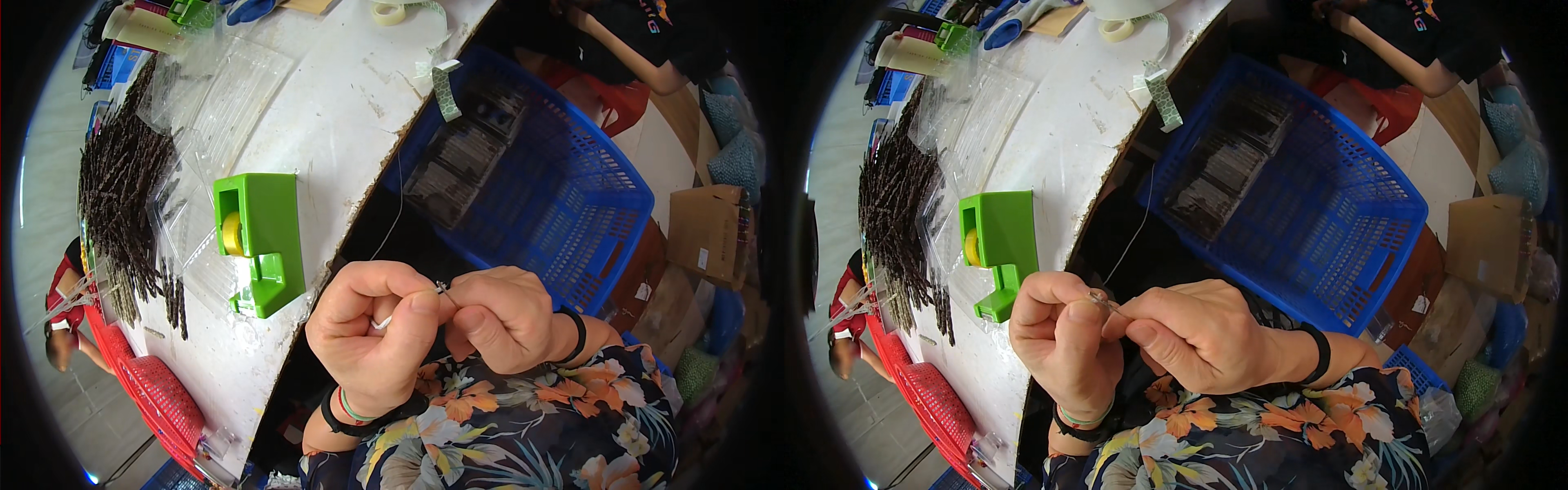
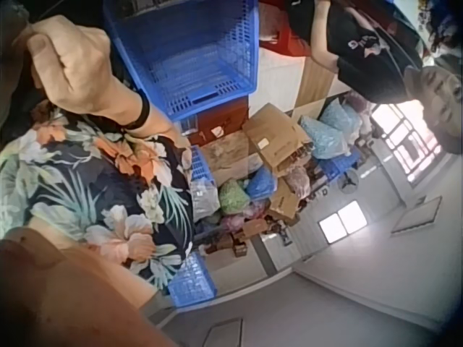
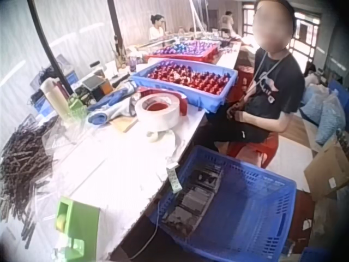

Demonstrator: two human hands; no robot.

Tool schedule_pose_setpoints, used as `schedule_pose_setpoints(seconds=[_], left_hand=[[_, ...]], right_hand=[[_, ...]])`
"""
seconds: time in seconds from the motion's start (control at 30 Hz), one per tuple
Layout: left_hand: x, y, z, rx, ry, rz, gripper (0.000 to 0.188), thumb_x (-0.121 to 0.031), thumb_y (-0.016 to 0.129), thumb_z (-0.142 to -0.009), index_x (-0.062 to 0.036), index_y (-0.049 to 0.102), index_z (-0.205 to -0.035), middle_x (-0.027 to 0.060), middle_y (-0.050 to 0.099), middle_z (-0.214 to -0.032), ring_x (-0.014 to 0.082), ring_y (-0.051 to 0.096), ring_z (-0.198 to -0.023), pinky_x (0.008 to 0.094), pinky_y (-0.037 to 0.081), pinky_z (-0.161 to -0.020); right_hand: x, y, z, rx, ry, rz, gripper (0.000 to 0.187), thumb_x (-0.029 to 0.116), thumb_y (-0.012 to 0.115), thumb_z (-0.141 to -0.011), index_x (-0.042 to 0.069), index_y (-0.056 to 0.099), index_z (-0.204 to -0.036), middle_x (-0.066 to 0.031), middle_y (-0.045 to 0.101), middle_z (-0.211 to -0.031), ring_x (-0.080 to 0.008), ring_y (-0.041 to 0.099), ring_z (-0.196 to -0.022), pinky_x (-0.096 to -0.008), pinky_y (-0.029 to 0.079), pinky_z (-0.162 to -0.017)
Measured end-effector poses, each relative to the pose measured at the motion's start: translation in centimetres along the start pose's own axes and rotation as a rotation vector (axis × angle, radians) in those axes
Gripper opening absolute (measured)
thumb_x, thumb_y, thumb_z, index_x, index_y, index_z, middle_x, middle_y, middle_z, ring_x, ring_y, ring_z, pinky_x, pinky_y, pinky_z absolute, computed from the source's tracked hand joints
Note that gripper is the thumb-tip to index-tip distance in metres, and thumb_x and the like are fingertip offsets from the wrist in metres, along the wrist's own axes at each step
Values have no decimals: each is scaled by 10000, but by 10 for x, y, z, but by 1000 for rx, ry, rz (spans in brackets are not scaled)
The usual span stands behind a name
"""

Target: The person places glittery sticks into a clear plastic tray, seals it with tape, and places it in a blue basket. They then pick up a needle and thread, attempting to tie a knot. The person continues to handle the sticks and thread throughout the clip.

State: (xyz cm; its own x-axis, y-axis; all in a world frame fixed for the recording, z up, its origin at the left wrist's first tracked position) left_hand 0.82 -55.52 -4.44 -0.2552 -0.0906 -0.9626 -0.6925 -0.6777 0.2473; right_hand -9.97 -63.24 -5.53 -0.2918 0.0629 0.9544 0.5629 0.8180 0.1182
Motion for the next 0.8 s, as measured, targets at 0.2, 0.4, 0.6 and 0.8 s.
schedule_pose_setpoints(seconds=[0.2,0.4,0.6,0.8], left_hand=[[0,0,0,8,2,10,90,80,643,-855,48,622,-936,6,605,-705,10,524,-613,157,411,-570],[-1,2,1,1,-18,37,91,80,642,-856,50,624,-941,3,595,-699,37,583,-642,164,442,-593],[2,0,0,63,18,19,138,80,649,-848,69,636,-985,-42,525,-661,-3,474,-592,150,401,-563],[2,-1,0,47,-5,-24,140,83,651,-840,71,646,-979,-53,511,-656,-14,434,-583,148,388,-554]], right_hand=[[0,1,1,8,12,-6,140,74,566,-973,-15,674,-971,-55,610,-620,-167,600,-511,-285,458,-485],[-1,1,1,11,11,4,135,68,569,-969,-13,676,-962,-59,606,-617,-177,596,-511,-291,457,-487],[-1,1,2,-1,18,13,118,65,583,-956,-8,676,-952,-62,607,-618,-182,598,-511,-296,457,-487],[1,1,1,-1,-6,58,102,62,597,-945,-1,677,-941,-67,608,-627,-193,602,-520,-302,460,-492]])
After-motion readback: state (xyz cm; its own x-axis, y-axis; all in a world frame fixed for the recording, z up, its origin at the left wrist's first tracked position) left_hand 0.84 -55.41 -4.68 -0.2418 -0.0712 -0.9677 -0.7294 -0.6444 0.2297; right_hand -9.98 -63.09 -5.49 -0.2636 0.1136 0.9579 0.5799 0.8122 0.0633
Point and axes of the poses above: each hand's wrist, its own z-axis away from the middle knuckle, its own y-axis out of the palm, x = y × z, the point moved 7 cm from there along -z, towards the middle knuckle
